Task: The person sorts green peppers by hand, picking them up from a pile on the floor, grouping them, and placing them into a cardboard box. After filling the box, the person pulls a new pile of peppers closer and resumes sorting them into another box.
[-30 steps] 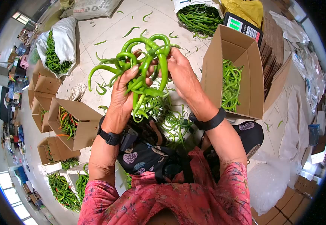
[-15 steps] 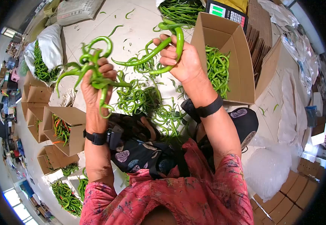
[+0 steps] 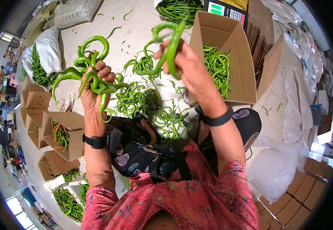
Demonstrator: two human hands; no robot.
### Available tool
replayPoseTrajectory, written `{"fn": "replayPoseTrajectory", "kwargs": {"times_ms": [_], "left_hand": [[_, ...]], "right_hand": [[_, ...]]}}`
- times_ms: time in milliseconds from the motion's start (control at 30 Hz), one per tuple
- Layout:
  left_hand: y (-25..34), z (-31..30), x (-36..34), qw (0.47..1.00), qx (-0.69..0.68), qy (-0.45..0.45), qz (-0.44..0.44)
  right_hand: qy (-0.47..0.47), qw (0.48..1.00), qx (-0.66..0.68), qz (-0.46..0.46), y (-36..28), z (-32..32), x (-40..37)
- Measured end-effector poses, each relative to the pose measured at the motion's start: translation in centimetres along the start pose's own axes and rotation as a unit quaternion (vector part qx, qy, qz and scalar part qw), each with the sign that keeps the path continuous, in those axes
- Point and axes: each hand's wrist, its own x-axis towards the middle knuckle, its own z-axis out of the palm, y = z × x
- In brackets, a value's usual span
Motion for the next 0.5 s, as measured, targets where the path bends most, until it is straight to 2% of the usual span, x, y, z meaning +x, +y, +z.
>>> {"fn": "replayPoseTrajectory", "kwargs": {"times_ms": [33,100,133,167,267,400,467,500], "left_hand": [[0.0,-0.1,0.0,1.0,0.008,-0.003,0.001],[-0.1,0.0,-0.1,1.0,0.015,-0.004,0.0],[-0.2,0.3,-0.2,1.0,0.025,0.007,-0.007],[-0.3,0.4,-0.3,0.999,0.036,0.017,-0.012],[-0.7,0.5,-0.3,0.998,0.057,0.013,-0.013],[-0.7,1.0,-0.5,0.998,0.061,0.002,-0.026],[-0.8,1.2,-0.7,0.997,0.075,-0.003,-0.027],[-0.9,1.0,-0.7,0.997,0.076,-0.003,-0.025]], "right_hand": [[0.0,1.0,-0.001,0.0,-0.4,0.7,-0.9],[0.001,0.993,-0.108,0.046,-0.9,1.7,-2.4],[0.001,0.995,-0.104,0.007,0.0,1.4,-2.8],[0.001,0.994,-0.105,0.007,-0.1,1.5,-3.1],[0.025,0.962,-0.271,-0.008,-0.4,2.5,-4.2],[0.041,0.979,-0.198,0.001,-1.5,3.0,-5.2],[0.087,0.974,-0.208,-0.026,-3.0,3.0,-5.9],[0.124,0.954,-0.269,-0.035,-4.3,2.7,-6.2]]}}
